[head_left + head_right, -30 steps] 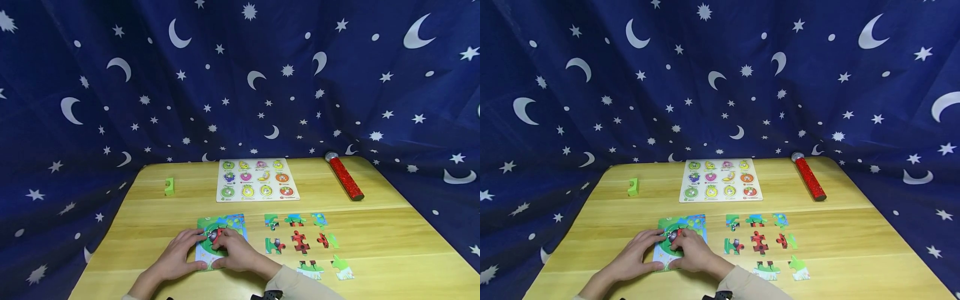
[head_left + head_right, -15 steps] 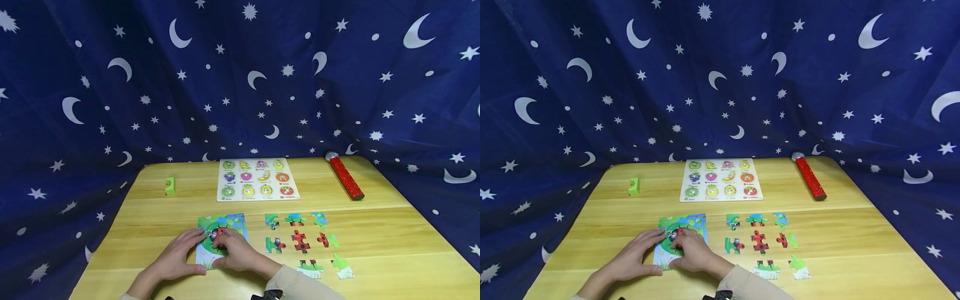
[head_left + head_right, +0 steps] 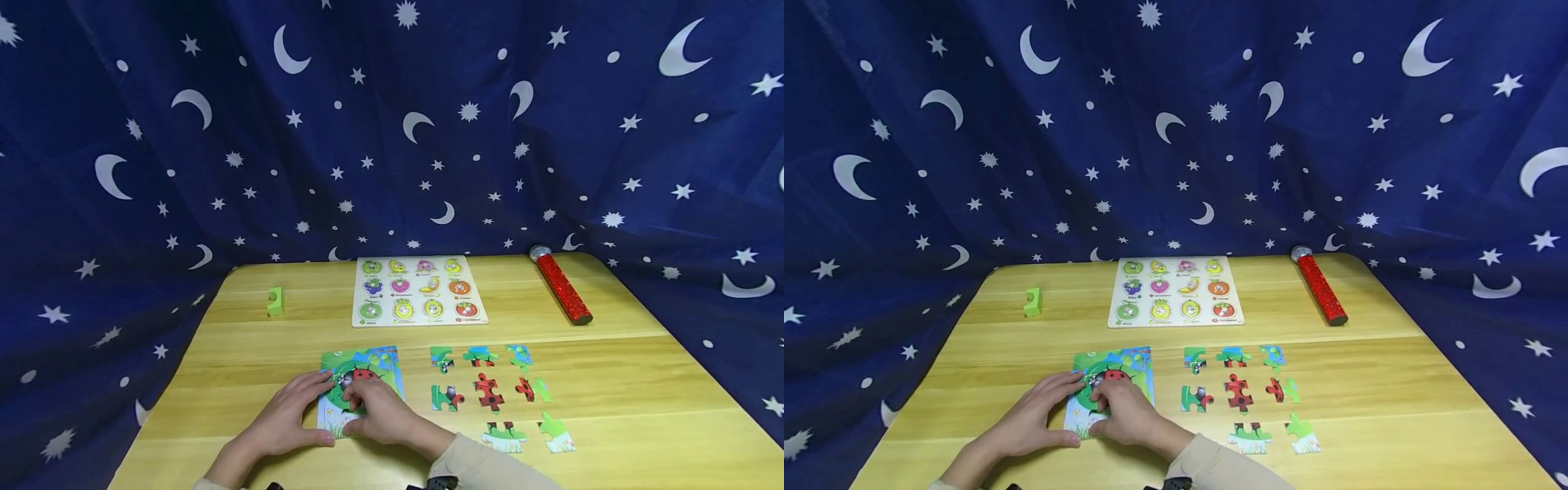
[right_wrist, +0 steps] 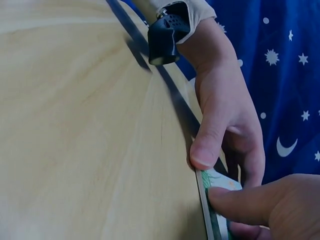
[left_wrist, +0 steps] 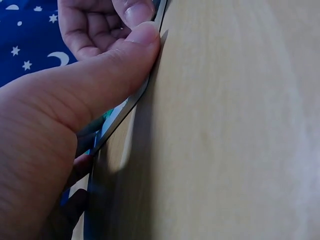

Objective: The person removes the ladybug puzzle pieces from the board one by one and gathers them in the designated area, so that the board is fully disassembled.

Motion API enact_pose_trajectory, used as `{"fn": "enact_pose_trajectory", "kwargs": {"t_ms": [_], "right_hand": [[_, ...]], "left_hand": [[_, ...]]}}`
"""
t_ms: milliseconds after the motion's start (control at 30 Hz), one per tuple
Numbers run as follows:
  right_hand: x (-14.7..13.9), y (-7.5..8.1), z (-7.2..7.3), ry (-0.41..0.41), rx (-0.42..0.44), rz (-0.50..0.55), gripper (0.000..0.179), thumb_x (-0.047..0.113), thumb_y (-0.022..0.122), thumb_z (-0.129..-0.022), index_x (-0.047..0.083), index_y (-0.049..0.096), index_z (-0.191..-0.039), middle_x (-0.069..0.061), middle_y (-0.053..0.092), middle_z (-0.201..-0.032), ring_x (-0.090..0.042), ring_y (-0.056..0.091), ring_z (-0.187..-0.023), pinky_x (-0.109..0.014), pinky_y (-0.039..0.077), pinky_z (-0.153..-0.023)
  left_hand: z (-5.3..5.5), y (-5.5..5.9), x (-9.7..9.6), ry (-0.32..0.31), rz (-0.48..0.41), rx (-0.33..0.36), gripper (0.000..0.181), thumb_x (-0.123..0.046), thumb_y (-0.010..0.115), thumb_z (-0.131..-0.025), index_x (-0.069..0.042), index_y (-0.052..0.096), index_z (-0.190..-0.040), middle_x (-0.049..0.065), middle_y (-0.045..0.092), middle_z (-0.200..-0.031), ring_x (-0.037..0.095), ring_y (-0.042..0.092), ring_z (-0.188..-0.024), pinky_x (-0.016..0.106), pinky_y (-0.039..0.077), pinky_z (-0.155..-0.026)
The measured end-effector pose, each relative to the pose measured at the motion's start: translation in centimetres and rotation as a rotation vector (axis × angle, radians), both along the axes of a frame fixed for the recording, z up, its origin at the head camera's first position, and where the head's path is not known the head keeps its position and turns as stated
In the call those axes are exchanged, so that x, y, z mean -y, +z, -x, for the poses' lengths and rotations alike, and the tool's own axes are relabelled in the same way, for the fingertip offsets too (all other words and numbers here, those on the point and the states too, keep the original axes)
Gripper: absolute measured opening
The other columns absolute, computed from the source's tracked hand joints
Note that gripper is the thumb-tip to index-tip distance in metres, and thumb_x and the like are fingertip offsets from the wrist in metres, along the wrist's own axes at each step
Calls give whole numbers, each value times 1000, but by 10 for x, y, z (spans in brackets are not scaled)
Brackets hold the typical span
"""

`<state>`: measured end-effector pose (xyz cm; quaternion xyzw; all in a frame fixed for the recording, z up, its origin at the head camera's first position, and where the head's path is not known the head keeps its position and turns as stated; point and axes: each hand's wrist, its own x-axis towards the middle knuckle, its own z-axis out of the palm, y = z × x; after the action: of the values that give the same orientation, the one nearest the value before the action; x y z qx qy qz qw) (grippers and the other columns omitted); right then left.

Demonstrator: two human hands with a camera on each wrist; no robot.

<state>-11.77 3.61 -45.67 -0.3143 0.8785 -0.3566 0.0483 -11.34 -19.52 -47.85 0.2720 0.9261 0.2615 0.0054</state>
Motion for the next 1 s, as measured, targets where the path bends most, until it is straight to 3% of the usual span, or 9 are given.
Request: {"fn": "enact_pose_trajectory", "kwargs": {"t_ms": [167, 500, 1000], "right_hand": [[1, 2, -1, -5, 59, 21, 41, 14, 89, -69, 8, 64, -102, 7, 63, -79, 5, 49, -74, -16, 44, -76], [2, 2, -2, -4, 72, 52, 38, 7, 86, -71, 4, 64, -102, 4, 65, -72, 9, 43, -60, -12, 40, -66], [-6, 4, -3, -23, 70, 95, 36, 11, 85, -73, 4, 68, -104, 4, 65, -72, 10, 44, -61, -12, 42, -64]], "left_hand": [[1, 1, -1, 3, -5, 13, 89, -69, 73, -72, -13, 56, -138, 7, 48, -150, 34, 42, -138, 64, 36, -103], [1, 0, -1, 8, -4, 32, 89, -69, 72, -71, -13, 56, -139, 6, 47, -151, 34, 41, -139, 65, 36, -103], [0, 1, -1, 5, 0, 20, 90, -70, 71, -72, -14, 56, -139, 6, 47, -151, 34, 41, -139, 64, 37, -103]]}}
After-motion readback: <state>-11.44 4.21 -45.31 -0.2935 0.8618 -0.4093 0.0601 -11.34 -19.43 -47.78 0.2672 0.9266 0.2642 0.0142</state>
